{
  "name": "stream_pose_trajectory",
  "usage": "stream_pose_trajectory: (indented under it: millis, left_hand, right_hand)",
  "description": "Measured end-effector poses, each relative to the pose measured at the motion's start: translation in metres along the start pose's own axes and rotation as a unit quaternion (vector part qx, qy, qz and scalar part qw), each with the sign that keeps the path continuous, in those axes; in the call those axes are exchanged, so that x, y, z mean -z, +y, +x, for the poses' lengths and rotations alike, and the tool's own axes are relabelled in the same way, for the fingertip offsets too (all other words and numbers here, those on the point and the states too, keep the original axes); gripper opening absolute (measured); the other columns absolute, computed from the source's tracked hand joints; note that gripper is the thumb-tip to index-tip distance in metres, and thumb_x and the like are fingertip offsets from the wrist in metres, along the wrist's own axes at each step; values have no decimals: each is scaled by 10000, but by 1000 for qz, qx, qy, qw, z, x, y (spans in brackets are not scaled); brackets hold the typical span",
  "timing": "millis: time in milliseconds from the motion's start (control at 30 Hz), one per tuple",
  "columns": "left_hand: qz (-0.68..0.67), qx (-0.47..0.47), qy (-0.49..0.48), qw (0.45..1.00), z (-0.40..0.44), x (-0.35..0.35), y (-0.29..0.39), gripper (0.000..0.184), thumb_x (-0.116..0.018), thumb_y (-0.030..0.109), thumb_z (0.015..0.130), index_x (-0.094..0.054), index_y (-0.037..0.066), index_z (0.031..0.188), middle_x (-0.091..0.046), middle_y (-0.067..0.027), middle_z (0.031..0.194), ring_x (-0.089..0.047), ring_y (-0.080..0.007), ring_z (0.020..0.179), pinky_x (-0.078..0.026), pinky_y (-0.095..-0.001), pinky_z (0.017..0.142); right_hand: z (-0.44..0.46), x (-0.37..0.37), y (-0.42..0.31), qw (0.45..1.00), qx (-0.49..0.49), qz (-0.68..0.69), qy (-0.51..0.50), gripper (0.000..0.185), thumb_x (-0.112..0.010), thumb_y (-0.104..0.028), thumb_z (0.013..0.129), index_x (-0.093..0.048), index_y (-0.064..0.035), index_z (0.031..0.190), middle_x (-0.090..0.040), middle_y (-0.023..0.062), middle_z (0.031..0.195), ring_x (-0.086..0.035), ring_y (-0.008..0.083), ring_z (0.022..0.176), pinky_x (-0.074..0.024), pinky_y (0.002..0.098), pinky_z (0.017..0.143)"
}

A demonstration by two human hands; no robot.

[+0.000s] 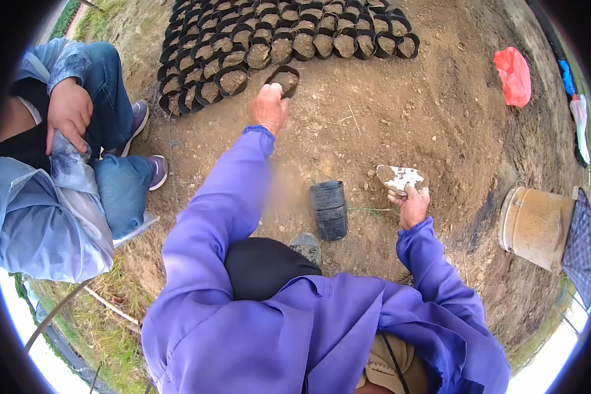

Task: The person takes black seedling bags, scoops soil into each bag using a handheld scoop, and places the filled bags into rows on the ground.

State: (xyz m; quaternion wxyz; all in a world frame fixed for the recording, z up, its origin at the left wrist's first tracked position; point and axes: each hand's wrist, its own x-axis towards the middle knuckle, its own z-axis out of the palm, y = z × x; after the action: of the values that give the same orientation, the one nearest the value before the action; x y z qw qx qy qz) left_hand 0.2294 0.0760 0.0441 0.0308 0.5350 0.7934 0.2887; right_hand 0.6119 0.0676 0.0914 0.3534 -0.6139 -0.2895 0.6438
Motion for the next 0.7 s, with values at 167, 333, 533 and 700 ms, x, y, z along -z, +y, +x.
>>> stream_pose_trajectory:
  millis: [167,333,533,700]
  left_hand:
    - [62,42,-105,992,43,-16,-79,203,-579,51,793,-506,30,981,-544,-246,969,-583,-431,898,-476,-507,744]
    - [136,63,-60,987,70,27,4,486,-611,60,767,-445,59,1224,-492,-246,1095,-593,-441,880,-486,-507,733]
    - [104,-25,-115,988,185,148,168,815,-717,251,759,-269,118,1427,-572,-224,1081,-602,-393,948,-492,-470,798]
    - [14,-129,139,982,280,255,270,438,-620,175,827,-475,75,1228,-624,-200,940,-626,-358,886,-498,-435,761]
  right_hand:
    - [-21,18,11,999,27,26,32,404,-422,23,857,-381,-57,1251,-610,163,1022,-666,314,750,-600,367,553]
    - [-18,24,0,997,-5,55,51,357,-372,41,839,-412,-31,1185,-625,192,975,-673,302,721,-590,348,492]
    - [11,26,3,996,-68,16,56,360,-355,41,819,-411,0,1172,-619,211,967,-669,332,741,-582,379,475]
    - [22,21,-11,994,-76,-67,-34,368,-347,50,818,-379,-67,1165,-613,222,938,-657,337,611,-556,393,400]
